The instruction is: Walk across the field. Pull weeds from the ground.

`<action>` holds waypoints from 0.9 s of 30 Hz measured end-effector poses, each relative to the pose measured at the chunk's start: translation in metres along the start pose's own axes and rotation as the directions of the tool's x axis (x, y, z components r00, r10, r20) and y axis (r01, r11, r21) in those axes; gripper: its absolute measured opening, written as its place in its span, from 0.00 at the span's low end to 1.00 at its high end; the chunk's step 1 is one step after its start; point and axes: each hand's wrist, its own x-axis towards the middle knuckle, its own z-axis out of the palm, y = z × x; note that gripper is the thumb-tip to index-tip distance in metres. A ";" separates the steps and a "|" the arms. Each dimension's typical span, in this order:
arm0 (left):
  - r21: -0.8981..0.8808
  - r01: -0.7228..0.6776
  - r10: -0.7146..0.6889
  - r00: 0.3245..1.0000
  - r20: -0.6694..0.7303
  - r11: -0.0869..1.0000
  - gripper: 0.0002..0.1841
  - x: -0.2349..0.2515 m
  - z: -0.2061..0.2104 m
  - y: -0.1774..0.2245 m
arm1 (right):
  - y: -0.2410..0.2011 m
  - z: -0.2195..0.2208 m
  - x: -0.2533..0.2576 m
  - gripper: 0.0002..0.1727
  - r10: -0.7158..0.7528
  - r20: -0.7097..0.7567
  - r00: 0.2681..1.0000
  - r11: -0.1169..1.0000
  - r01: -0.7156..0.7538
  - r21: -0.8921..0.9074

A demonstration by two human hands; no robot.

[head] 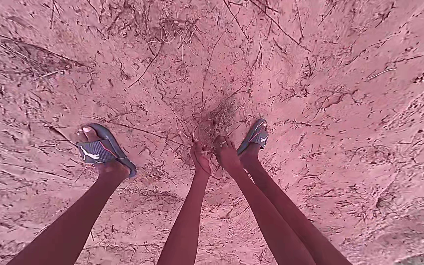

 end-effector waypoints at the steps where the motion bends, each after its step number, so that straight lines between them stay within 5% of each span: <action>1: -0.031 0.027 -0.027 1.000 -0.012 0.999 0.14 0.001 -0.006 -0.003 | -0.001 0.010 -0.003 0.17 -0.029 -0.061 0.998 0.999 0.030 0.013; 6: -0.041 0.065 -0.064 0.998 0.010 0.997 0.18 0.000 -0.004 0.004 | 0.000 0.023 -0.009 0.16 -0.030 -0.248 0.968 0.990 0.062 0.124; 11: -0.131 0.176 -0.171 0.984 0.051 0.976 0.20 0.007 0.004 0.015 | -0.007 0.008 -0.002 0.12 0.208 -0.029 0.978 0.888 -0.176 0.426; 14: -0.168 0.219 -0.221 0.975 0.005 0.961 0.24 0.022 0.023 0.025 | 0.003 0.001 0.014 0.14 0.161 0.037 0.986 0.825 -0.155 0.543; 20: 0.049 0.210 -0.208 0.977 -0.051 0.976 0.18 0.018 0.015 0.028 | 0.008 -0.011 0.002 0.20 -0.042 0.223 0.974 0.961 -0.022 0.277; 27: 0.229 0.085 -0.091 0.996 0.016 0.970 0.12 0.017 0.019 0.013 | 0.008 -0.001 -0.006 0.16 0.053 0.083 0.995 0.937 -0.078 0.342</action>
